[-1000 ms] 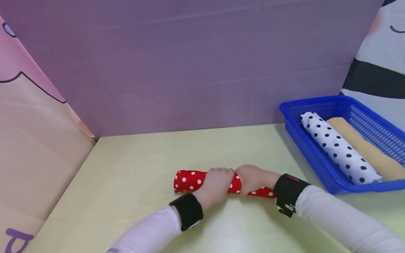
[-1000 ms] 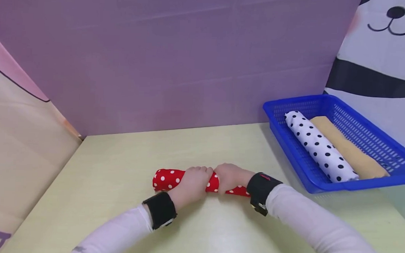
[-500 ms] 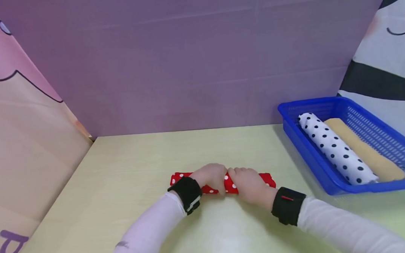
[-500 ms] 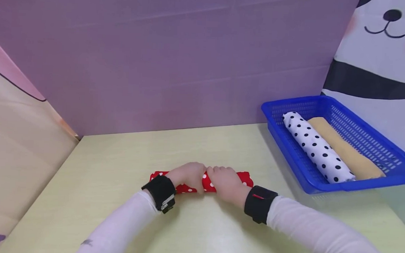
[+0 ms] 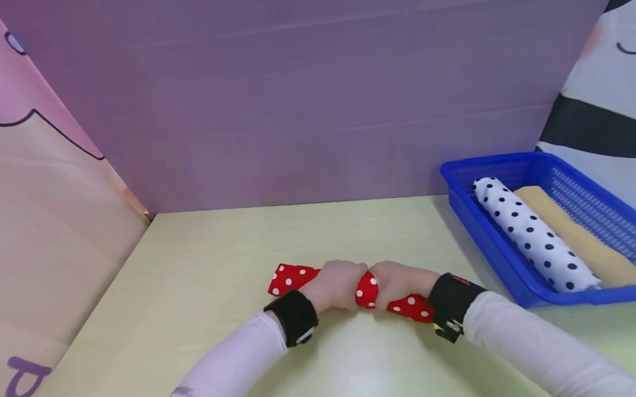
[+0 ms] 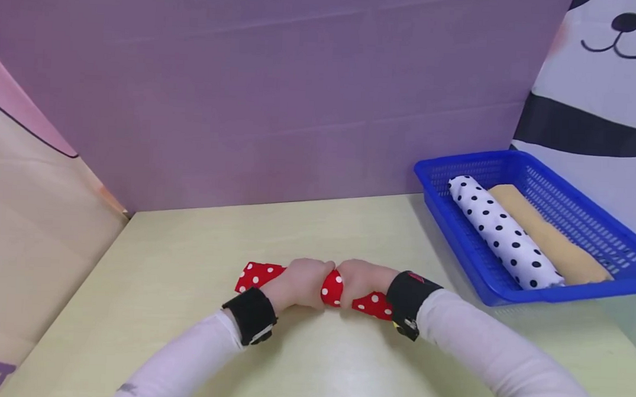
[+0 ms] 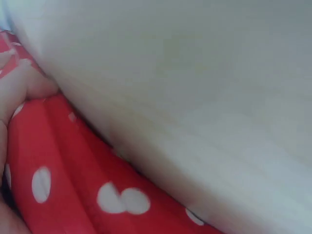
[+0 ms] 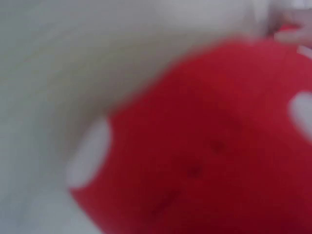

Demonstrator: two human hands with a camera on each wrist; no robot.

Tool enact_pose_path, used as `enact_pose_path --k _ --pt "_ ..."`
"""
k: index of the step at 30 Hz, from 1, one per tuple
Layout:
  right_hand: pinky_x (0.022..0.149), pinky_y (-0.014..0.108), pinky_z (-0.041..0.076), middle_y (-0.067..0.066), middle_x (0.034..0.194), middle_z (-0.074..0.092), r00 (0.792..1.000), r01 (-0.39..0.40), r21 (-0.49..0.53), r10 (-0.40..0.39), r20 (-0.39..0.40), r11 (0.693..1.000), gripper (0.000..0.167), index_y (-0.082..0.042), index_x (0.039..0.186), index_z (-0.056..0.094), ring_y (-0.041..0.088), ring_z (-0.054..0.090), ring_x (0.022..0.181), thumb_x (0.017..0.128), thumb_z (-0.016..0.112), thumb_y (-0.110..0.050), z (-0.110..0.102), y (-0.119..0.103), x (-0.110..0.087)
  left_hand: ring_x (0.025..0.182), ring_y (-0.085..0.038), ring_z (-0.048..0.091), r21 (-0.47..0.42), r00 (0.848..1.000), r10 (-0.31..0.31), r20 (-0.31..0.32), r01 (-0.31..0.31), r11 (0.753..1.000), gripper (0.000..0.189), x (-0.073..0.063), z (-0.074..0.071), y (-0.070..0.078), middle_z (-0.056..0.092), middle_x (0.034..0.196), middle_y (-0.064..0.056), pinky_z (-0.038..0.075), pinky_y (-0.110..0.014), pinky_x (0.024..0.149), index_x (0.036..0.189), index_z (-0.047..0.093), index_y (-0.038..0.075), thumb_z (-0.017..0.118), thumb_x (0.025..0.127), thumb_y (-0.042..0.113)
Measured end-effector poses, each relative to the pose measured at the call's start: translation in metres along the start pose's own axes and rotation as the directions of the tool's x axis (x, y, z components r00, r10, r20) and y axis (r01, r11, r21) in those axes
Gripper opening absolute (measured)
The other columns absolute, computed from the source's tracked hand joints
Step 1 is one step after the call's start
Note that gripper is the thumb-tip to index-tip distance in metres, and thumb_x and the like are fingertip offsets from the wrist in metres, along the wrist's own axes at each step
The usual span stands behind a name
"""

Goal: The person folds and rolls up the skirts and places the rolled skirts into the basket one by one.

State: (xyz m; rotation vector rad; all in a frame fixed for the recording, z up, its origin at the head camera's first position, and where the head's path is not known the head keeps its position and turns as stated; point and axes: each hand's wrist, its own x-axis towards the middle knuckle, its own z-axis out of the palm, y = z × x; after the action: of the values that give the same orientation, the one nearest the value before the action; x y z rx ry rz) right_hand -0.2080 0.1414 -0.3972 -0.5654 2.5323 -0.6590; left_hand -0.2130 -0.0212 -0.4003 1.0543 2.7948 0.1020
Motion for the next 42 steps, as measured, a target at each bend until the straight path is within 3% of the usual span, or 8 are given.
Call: enact_pose_path --k 4,7,11,14,19,30,35,42 --pt "0.076 0.036 0.050 -0.001 0.093 0.060 0.996 -0.085 0.070 0.084 0.027 0.994 0.052 -0.010 0.105 0.057 0.016 0.056 0.086 0.060 0.083 -0.016 -0.001 0.000 -0.005 0.072 -0.010 0.054 0.026 1.000 -0.002 0.012 0.002 1.000 0.053 0.002 0.000 0.005 0.059 0.083 0.005 0.047 -0.023 0.066 0.102 0.054 0.016 0.085 0.063 0.031" --pt "0.075 0.036 0.049 -0.002 0.089 0.060 0.994 -0.021 -0.056 0.015 -0.106 0.998 0.054 -0.009 0.104 0.058 0.015 0.056 0.082 0.058 0.085 -0.018 0.008 -0.002 -0.009 0.072 -0.009 0.054 -0.018 0.999 -0.005 0.043 0.005 1.000 0.049 0.005 0.000 0.002 0.059 0.080 0.007 0.046 -0.023 0.066 0.100 0.057 0.018 0.086 0.062 0.031" --pt "0.071 0.038 0.050 0.000 0.080 0.061 0.950 0.007 -0.313 -0.104 -0.295 0.950 0.054 -0.004 0.101 0.055 0.018 0.058 0.074 0.060 0.085 -0.022 0.023 -0.004 -0.012 0.075 -0.010 0.053 -0.065 0.997 -0.001 0.078 0.007 0.998 0.048 0.010 0.000 -0.002 0.059 0.081 0.008 0.045 -0.024 0.068 0.099 0.059 0.018 0.086 0.062 0.030" --pt "0.070 0.039 0.051 0.003 0.079 0.061 0.929 -0.004 -0.402 -0.145 -0.341 0.916 0.054 -0.001 0.101 0.053 0.020 0.059 0.071 0.064 0.082 -0.025 0.027 -0.004 -0.012 0.077 -0.010 0.053 -0.037 0.997 -0.008 0.079 0.011 0.999 0.051 0.011 0.000 -0.001 0.060 0.084 0.007 0.046 -0.025 0.070 0.102 0.058 0.017 0.085 0.062 0.031" --pt "0.069 0.037 0.050 0.002 0.077 0.061 0.922 0.009 -0.422 -0.170 -0.347 0.906 0.051 -0.002 0.101 0.054 0.018 0.057 0.069 0.064 0.082 -0.025 0.026 -0.002 -0.014 0.075 -0.010 0.054 -0.013 1.000 0.006 0.030 -0.006 1.000 0.052 0.007 0.001 0.002 0.061 0.084 0.006 0.046 -0.024 0.069 0.106 0.057 0.015 0.084 0.064 0.031" --pt "0.071 0.035 0.050 -0.002 0.084 0.061 0.966 -0.023 -0.157 -0.018 -0.257 0.987 0.052 -0.008 0.097 0.056 0.015 0.056 0.076 0.058 0.087 -0.024 0.025 -0.012 -0.013 0.096 -0.014 0.058 0.144 0.999 0.029 -0.014 -0.026 0.989 0.075 -0.016 0.002 -0.007 0.061 0.109 0.000 0.052 -0.032 0.083 0.128 0.049 0.015 0.085 0.065 0.035" --pt "0.073 0.036 0.052 -0.002 0.089 0.061 0.971 -0.072 -0.042 0.060 -0.230 0.997 0.053 -0.009 0.098 0.056 0.015 0.056 0.079 0.058 0.088 -0.023 0.026 -0.016 -0.012 0.101 -0.015 0.059 0.273 0.997 0.063 -0.033 -0.052 0.961 0.071 -0.021 0.002 -0.016 0.061 0.112 -0.001 0.052 -0.034 0.087 0.125 0.049 0.017 0.084 0.067 0.038" --pt "0.072 0.036 0.052 -0.002 0.090 0.061 0.960 -0.086 0.070 0.101 -0.261 0.994 0.054 -0.008 0.099 0.055 0.014 0.056 0.079 0.058 0.088 -0.022 0.033 -0.021 -0.015 0.101 -0.016 0.058 0.320 0.990 0.127 -0.058 -0.102 0.942 0.071 -0.030 -0.002 -0.029 0.060 0.111 0.000 0.050 -0.034 0.090 0.125 0.048 0.020 0.084 0.066 0.039"
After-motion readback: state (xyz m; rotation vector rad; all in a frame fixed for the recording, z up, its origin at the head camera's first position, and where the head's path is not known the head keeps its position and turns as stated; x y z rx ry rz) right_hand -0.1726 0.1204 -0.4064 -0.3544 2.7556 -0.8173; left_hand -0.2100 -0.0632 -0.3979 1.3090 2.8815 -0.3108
